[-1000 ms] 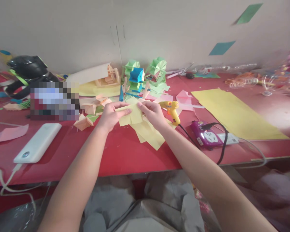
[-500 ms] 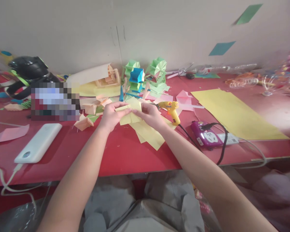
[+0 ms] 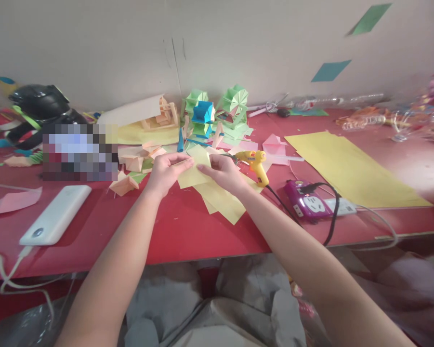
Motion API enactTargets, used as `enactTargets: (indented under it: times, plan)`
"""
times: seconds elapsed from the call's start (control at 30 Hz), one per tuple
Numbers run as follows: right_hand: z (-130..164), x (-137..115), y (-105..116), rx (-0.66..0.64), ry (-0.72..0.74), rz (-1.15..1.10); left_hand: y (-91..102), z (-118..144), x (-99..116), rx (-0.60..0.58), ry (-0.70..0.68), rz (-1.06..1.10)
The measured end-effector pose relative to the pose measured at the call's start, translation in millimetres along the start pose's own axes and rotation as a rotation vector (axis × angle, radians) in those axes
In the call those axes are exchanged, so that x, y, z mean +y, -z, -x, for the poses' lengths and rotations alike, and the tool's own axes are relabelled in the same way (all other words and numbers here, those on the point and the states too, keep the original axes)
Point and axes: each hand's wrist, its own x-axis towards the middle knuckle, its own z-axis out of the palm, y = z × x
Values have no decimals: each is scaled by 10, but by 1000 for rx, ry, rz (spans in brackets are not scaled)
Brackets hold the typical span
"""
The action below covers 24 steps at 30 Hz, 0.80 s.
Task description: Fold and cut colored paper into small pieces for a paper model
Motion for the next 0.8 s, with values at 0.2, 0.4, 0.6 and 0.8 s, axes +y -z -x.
enactTargets:
  times: [0.2, 0.4, 0.6, 0.8]
  plan:
    - [-3, 17, -4, 30, 1, 8, 13, -10, -41, 10, 24, -17]
    - [17, 37, -52, 157, 140, 275, -14, -19, -103, 0, 49, -19]
    - [24, 74, -95, 172, 325, 405, -77, -43, -145, -11, 117, 105]
    - [15, 100, -86, 143, 382, 492, -150, -7, -76, 47, 219, 272]
